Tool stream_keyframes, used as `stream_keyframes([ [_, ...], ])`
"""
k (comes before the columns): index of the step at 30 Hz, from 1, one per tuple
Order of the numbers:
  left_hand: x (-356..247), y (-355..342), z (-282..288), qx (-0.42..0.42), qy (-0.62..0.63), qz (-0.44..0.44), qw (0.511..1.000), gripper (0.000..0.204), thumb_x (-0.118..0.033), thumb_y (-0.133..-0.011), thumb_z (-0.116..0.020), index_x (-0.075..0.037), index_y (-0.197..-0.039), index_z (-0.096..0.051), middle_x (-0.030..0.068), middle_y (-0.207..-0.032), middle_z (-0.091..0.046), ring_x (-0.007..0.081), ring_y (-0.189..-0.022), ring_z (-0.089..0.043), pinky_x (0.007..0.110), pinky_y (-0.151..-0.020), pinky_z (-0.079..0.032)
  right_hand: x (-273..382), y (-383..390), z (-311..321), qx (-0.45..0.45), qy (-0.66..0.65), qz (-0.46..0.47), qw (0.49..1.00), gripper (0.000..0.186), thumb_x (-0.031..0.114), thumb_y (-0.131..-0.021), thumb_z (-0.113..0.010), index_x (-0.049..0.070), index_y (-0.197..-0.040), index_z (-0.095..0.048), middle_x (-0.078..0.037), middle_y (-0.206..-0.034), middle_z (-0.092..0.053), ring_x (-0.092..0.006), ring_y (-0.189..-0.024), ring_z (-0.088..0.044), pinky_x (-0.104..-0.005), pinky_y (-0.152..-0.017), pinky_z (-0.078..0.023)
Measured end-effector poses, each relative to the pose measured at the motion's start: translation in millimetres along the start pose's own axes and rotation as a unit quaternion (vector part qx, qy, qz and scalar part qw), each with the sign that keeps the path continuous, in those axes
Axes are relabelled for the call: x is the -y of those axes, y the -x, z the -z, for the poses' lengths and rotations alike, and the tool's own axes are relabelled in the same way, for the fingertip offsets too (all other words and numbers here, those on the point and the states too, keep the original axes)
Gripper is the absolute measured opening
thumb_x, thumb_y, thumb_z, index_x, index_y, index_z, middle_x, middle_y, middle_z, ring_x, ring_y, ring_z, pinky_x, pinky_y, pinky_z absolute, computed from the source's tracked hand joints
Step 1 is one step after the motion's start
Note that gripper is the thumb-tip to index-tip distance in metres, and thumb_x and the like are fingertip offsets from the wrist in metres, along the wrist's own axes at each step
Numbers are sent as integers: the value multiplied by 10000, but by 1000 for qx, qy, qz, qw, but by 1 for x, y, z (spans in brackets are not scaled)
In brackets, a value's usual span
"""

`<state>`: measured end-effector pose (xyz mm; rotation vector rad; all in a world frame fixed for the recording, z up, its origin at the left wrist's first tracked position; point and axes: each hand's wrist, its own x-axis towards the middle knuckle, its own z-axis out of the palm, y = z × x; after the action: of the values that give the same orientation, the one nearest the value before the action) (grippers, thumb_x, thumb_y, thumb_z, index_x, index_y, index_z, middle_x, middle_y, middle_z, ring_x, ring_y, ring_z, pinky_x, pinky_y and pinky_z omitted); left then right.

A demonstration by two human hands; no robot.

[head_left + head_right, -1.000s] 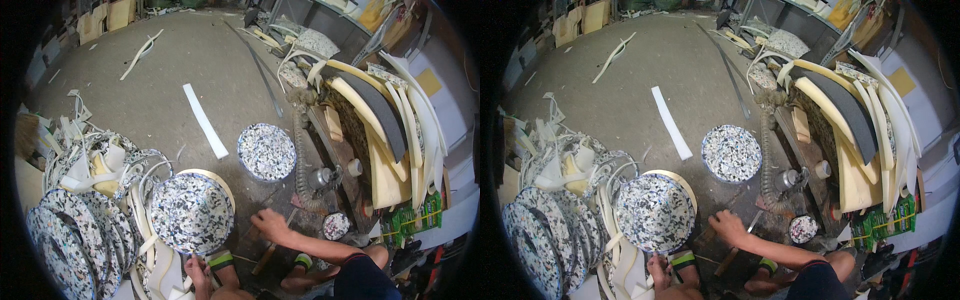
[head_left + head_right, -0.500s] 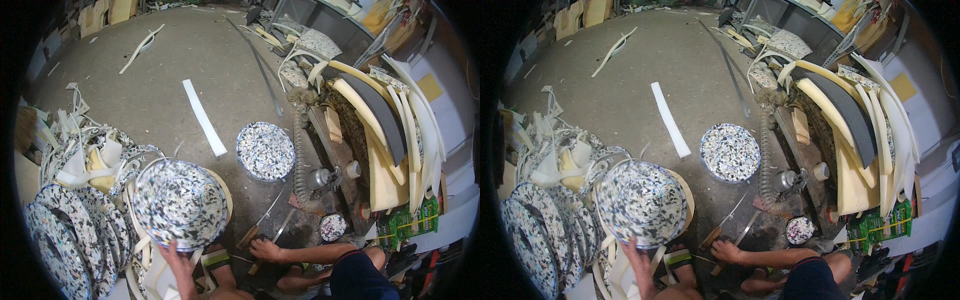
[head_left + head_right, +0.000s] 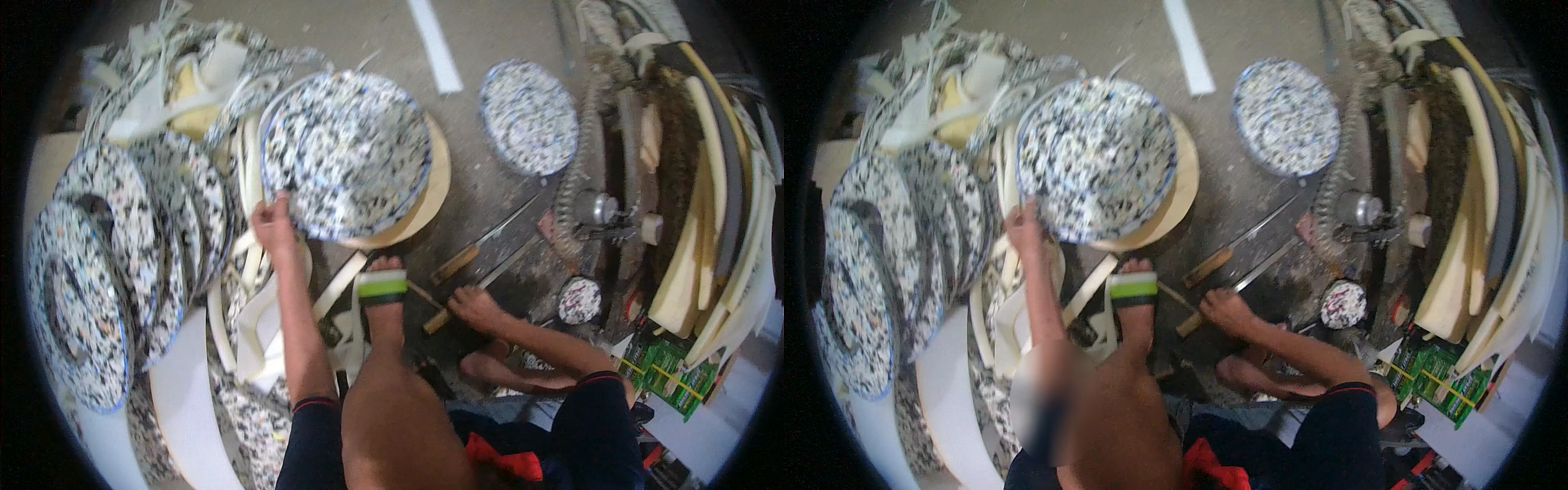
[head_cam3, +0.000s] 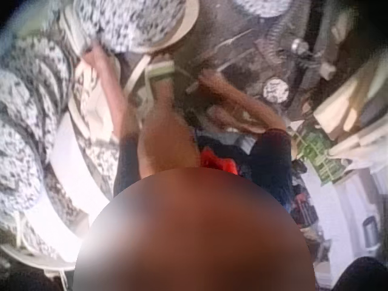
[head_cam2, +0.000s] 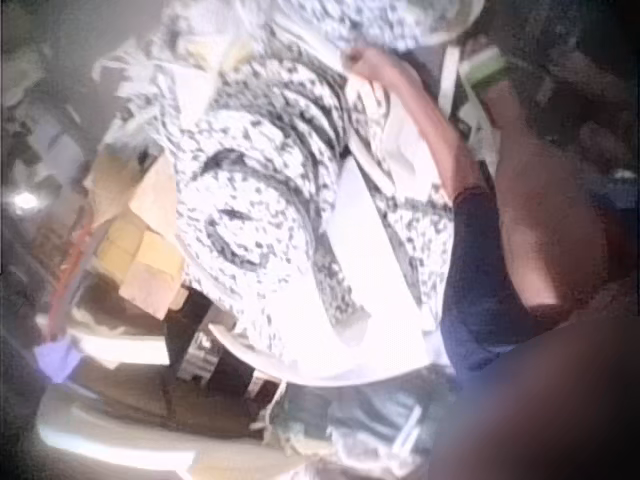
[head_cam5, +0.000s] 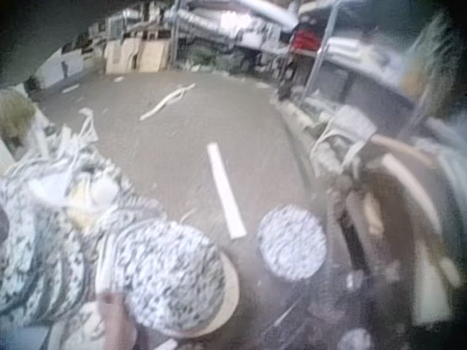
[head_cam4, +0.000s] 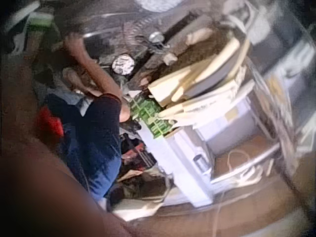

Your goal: The person uses a chisel to carve circular outlines into round composite discs made of compressed plastic fragments. They repeatedly position the chisel along the marked lines, tap it with a mallet, and rotate the disc to continue the cut. Finished discs are set aside and new ones are brought into place.

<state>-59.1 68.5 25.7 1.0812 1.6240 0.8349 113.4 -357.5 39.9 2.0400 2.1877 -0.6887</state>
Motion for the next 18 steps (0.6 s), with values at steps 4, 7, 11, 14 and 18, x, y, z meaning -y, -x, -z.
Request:
stream_keyframes([
  [4,21,65,1,97,66,91,989,861,-349,-824,-878,117,-1400,-440,164,-1211,-589,248,-1057,-571,356,-936,-479,-7,9,66,24,-30,-4,999,276,183,-829,-646,70,-1077,-604,-145,-1048,-616,-310,-939,-642,-409,-787,-533],
  [7,12,66,-9,119,71,47,989,874,-233,-772,-909,136,-1402,-428,189,-1227,-595,266,-1115,-579,357,-999,-465,-21,12,131,-43,-27,-22,998,324,171,-809,-694,57,-1096,-597,-189,-1161,-637,-332,-977,-658,-426,-801,-552],
  [11,8,59,-26,30,27,17,999,891,-182,-733,-926,107,-1395,-405,195,-1283,-567,273,-1154,-559,369,-1059,-426,-36,17,218,-135,-73,-203,967,601,135,-742,-802,1,-1260,-530,-226,-1275,-628,-387,-1124,-650,-464,-881,-565],
  [14,11,58,-31,-13,51,-8,999,833,-151,-747,-928,24,-1359,-391,204,-1283,-551,283,-1147,-554,390,-1045,-439,-50,23,271,-354,-228,-289,860,504,93,-911,-641,7,-1372,-455,-196,-1180,-651,-260,-970,-649,-370,-825,-535],
  [18,2,52,-17,75,183,-13,980,682,44,-856,-775,-84,-1380,-357,170,-1185,-566,235,-1056,-616,352,-890,-549,-71,30,303,-542,-422,-192,701,568,63,-934,-614,43,-1448,-374,-282,-1280,-617,-221,-950,-641,-336,-749,-538],
])
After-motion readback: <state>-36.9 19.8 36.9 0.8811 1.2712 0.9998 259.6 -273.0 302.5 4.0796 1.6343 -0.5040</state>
